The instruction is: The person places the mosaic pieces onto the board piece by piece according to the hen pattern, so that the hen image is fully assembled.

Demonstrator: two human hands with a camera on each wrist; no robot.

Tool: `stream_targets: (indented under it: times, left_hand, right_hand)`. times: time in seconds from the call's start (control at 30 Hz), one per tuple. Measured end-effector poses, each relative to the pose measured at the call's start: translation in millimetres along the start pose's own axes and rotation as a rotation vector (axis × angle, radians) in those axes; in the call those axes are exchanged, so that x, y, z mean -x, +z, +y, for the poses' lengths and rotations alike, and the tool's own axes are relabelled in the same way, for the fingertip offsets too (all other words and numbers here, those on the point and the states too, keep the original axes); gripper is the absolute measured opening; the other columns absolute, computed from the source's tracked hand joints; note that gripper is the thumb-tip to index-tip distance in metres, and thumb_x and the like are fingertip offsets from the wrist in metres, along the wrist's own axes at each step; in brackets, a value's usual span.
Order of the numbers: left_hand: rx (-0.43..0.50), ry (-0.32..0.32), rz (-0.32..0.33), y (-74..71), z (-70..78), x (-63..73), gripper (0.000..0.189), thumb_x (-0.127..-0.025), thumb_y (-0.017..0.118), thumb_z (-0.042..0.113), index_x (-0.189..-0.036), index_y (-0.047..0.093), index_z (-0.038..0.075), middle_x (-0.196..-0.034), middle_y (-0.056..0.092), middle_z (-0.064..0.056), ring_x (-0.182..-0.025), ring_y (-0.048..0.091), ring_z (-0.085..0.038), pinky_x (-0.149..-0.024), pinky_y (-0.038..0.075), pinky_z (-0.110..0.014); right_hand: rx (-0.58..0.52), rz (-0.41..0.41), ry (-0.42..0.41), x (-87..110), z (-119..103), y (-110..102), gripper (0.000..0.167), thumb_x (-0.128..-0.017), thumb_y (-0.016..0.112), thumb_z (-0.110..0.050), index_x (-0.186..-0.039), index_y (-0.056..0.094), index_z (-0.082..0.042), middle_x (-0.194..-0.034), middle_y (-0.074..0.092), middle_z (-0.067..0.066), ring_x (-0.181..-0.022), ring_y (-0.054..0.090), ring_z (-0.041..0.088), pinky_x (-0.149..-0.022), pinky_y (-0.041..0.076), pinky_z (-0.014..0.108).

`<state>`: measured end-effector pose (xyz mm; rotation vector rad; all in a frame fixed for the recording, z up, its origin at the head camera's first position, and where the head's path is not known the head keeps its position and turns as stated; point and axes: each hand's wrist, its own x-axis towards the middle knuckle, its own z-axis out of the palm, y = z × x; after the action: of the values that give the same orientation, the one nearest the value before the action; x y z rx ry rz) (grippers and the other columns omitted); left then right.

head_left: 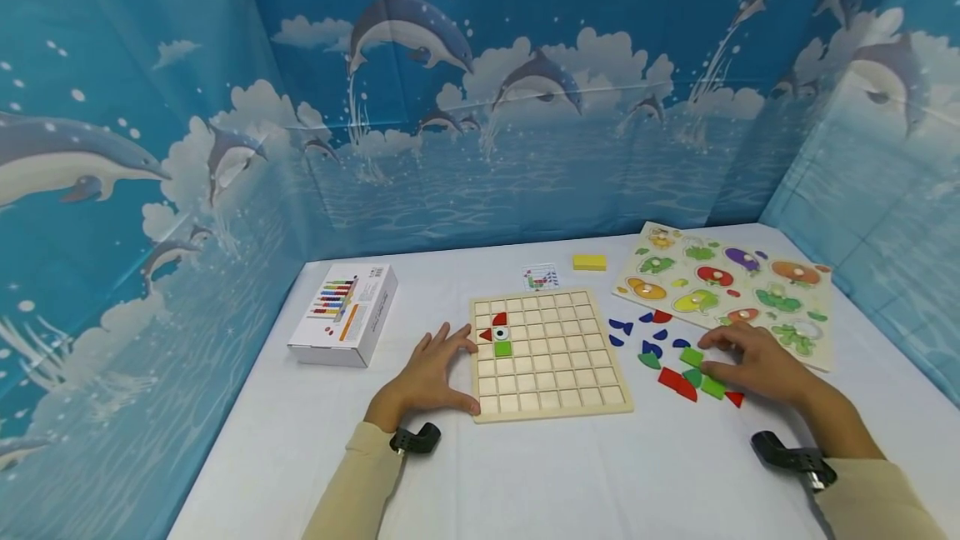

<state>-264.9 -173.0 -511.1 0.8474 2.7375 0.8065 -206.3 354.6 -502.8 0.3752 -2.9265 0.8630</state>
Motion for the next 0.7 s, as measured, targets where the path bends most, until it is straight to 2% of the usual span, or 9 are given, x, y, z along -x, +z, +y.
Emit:
stream_targets:
  times: [0.23, 0.47, 0.7]
  left_hand:
    - [0.003, 0.003, 0.000, -0.7, 0.6, 0.2, 0.089, -0.058, 0.089, 0.067, -0.130, 0.053, 0.029, -0.166, 0.024, 0.002, -0.154, 0.005, -0.028, -0.122, 0.000, -0.049]
    - [0.003, -0.003, -0.002, -1.0, 1.1, 0.3, 0.089, -0.058, 0.089, 0.067, -0.130, 0.053, 0.029, -0.166, 0.024, 0.003, -0.154, 0.005, -0.028, -0.122, 0.000, -0.049]
    - [0.004, 0.000, -0.002, -1.4, 1.6, 0.6, 0.089, -0.059, 0.089, 0.066, -0.131, 0.054, 0.028, -0.166, 0.024, 0.003, -0.154, 0.005, -0.028, -0.122, 0.000, -0.049]
  right_hand:
    - [0.018, 0.003, 0.022, -1.6, -5.3, 2.9, 0.039, -0.080, 0.087, -0.033, -0.107, 0.066, -0.015, -0.106, 0.060, 0.008, -0.101, 0.047, 0.031, -0.079, 0.046, 0.050]
    - [0.024, 0.029, 0.014, -1.9, -7.5, 4.4, 0.032, -0.082, 0.086, -0.024, -0.105, 0.066, -0.015, -0.103, 0.060, 0.007, -0.099, 0.049, 0.029, -0.078, 0.047, 0.046]
    - [0.012, 0.039, 0.022, -2.8, -5.4, 4.6, 0.033, -0.082, 0.085, -0.019, -0.108, 0.067, -0.010, -0.102, 0.060, 0.006, -0.098, 0.049, 0.027, -0.078, 0.049, 0.042]
